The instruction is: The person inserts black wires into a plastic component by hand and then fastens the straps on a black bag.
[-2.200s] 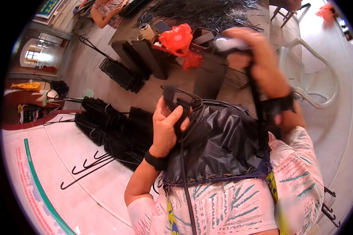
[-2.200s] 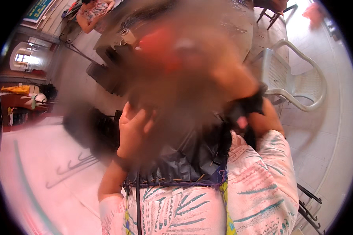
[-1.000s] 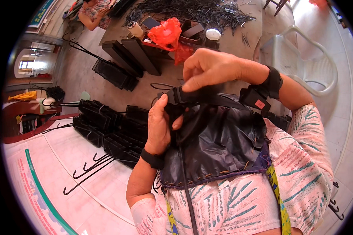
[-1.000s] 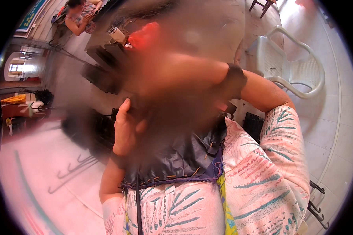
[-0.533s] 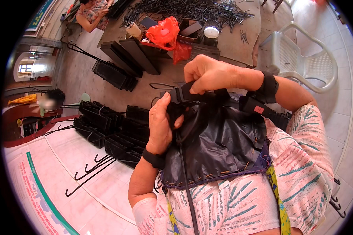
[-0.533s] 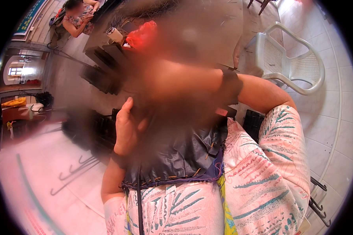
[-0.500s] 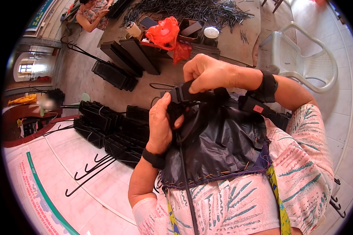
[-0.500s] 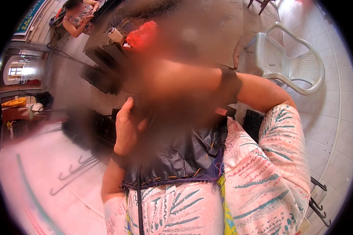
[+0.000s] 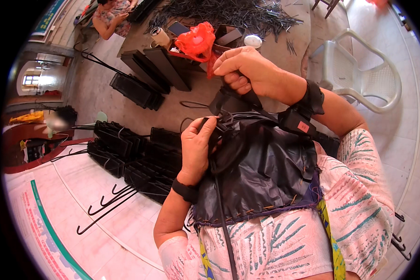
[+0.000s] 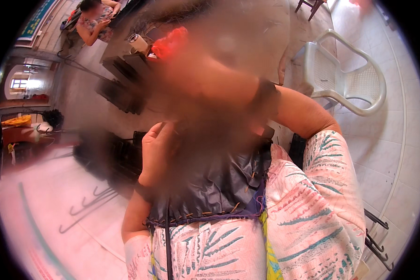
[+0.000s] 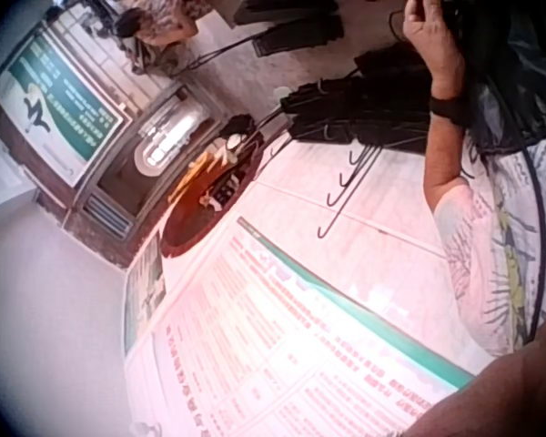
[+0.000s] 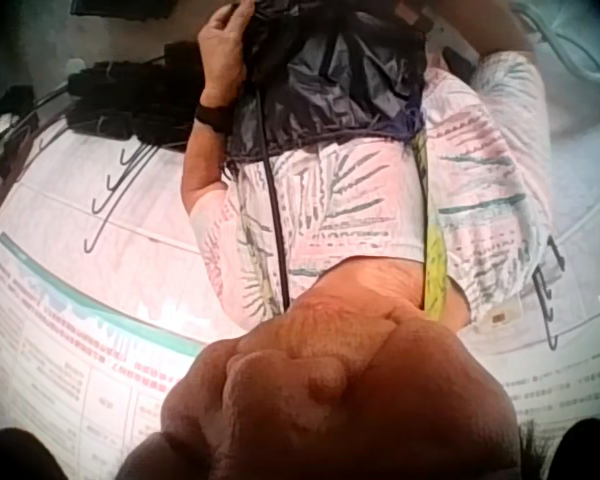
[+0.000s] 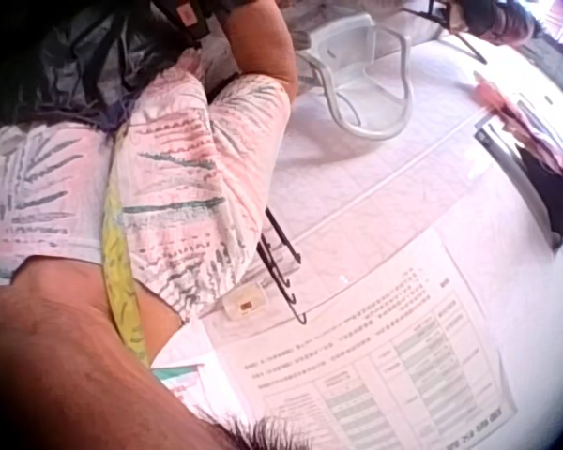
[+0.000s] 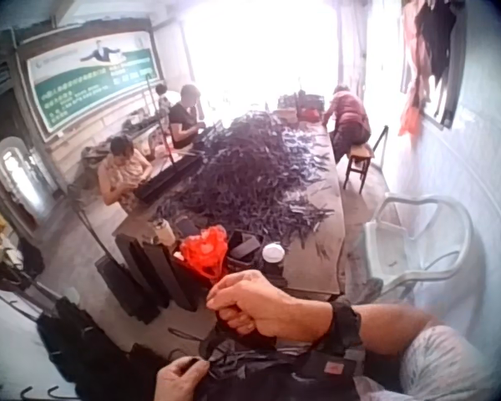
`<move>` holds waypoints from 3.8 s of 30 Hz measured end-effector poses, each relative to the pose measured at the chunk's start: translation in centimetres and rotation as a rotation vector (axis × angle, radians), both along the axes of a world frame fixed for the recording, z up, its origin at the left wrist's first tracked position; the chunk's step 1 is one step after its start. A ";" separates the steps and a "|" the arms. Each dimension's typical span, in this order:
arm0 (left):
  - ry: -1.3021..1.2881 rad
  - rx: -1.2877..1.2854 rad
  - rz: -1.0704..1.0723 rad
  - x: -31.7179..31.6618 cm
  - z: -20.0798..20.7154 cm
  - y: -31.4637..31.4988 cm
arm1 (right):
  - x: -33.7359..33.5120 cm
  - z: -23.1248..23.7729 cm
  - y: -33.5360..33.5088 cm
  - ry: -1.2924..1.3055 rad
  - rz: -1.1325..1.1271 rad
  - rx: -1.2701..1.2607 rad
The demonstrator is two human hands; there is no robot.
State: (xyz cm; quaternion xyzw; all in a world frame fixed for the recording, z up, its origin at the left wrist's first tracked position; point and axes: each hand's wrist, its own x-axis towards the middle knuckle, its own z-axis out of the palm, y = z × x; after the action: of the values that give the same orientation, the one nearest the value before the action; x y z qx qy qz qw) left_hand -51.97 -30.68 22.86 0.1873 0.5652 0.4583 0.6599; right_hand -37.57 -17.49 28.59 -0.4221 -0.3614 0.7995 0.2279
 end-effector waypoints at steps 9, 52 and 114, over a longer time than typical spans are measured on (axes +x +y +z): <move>0.031 0.297 0.120 -0.3 -1.0 0.0 | -1.8 0.4 0.0 -0.165 0.185 0.110; -0.189 0.423 -0.070 0.2 -1.6 0.0 | -5.5 -0.9 -0.4 -0.324 0.792 1.040; -0.132 0.196 -0.242 -1.7 -0.8 0.4 | 3.6 -4.3 -5.4 -0.142 0.473 1.270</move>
State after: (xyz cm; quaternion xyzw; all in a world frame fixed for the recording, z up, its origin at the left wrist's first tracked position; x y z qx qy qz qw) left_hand -53.69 -30.29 22.09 0.2873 0.4465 0.4396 0.7244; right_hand -33.98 -22.86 24.27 -0.1677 -0.8573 0.4308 0.2263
